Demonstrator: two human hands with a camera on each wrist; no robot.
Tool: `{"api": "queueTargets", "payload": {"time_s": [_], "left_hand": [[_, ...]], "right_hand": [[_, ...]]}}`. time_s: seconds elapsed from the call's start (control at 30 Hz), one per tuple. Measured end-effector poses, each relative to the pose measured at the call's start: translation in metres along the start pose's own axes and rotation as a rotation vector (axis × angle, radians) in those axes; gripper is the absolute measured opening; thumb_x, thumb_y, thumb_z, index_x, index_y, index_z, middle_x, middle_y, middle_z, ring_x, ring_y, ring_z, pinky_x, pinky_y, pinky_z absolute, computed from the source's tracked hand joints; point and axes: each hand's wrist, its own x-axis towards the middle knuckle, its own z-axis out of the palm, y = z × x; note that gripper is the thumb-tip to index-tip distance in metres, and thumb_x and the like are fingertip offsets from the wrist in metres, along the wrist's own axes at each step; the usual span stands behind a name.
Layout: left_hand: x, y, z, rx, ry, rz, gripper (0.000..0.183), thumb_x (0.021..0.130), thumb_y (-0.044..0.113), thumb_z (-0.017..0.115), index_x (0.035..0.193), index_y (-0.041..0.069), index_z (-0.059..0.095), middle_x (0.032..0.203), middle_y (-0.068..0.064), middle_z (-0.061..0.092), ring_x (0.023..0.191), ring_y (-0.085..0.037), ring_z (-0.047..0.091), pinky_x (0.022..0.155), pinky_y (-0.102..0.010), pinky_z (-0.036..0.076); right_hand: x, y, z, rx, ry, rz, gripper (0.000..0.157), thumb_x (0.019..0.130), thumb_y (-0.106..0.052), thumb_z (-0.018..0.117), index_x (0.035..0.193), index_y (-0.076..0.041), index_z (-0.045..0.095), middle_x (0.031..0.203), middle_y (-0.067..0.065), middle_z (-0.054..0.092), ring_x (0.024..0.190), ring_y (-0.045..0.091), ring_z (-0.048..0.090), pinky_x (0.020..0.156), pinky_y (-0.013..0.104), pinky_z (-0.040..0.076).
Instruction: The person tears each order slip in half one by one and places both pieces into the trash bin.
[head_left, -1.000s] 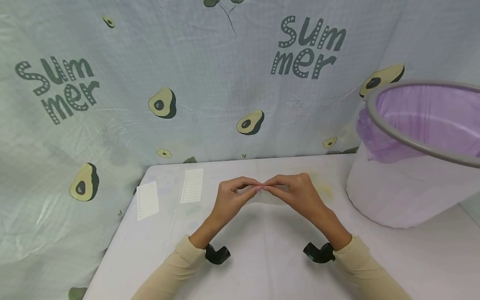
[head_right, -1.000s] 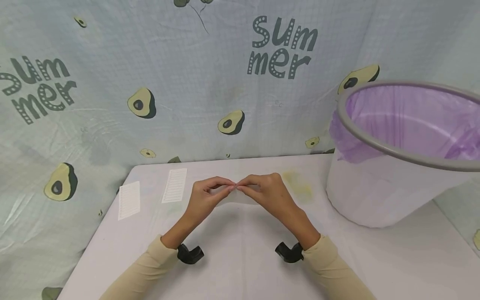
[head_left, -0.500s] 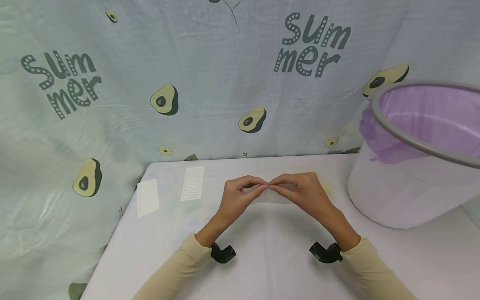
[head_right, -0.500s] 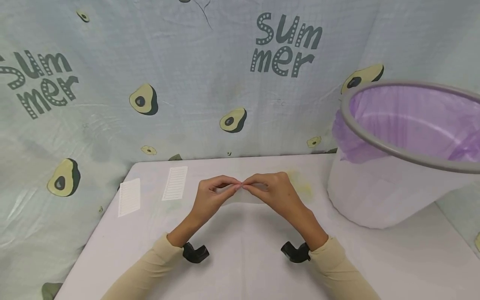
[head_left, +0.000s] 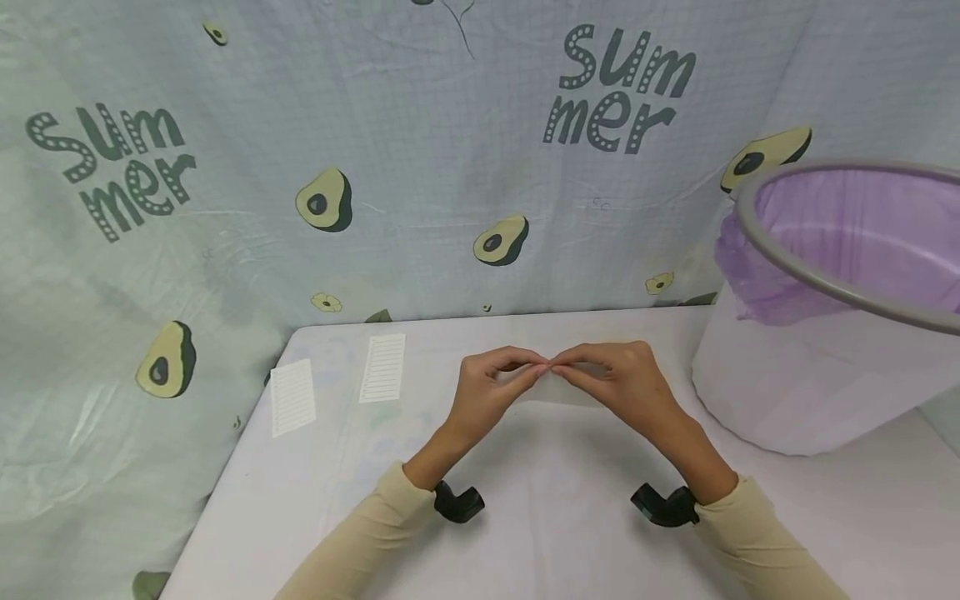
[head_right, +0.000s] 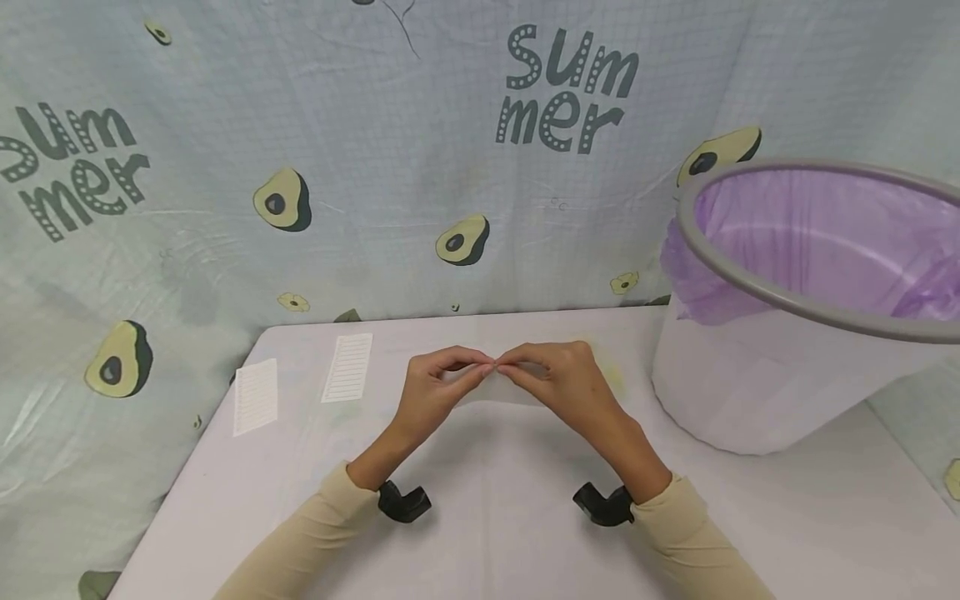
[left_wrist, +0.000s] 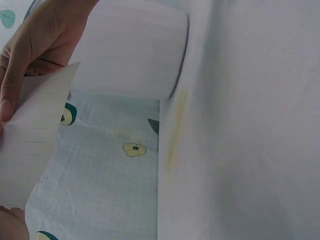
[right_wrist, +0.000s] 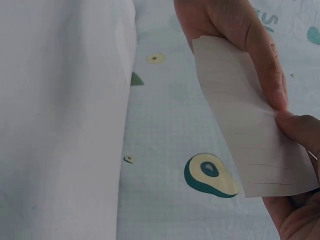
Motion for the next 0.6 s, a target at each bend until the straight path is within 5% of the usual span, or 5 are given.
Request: {"api": "queueTargets", "payload": {"time_s": [0.27,0.6], "left_hand": [[0.013,0.03,0.005,-0.003,0.004,0.04,0.009,0.087,-0.012,0.073,0.095,-0.009,0.074,0.092,-0.02,0.076,0.087,-0.028,0.074,0.08,-0.033,0.061],[0.017,0.032,0.011,-0.002,0.013,0.048,0.008,0.088,-0.009,0.073,0.096,-0.009,0.075,0.093,-0.02,0.076,0.089,-0.026,0.074,0.081,-0.033,0.061]], "right_hand": [[0.001,0.0,-0.012,-0.034,0.023,-0.021,0.021,0.077,-0.003,0.087,0.095,-0.012,0.082,0.088,-0.005,0.078,0.077,0.008,0.074,0.068,0.019,0.056],[0.001,0.002,-0.019,-0.018,0.023,0.0,0.021,0.078,-0.002,0.086,0.096,-0.013,0.082,0.088,-0.004,0.078,0.077,0.008,0.073,0.069,0.015,0.055]]}}
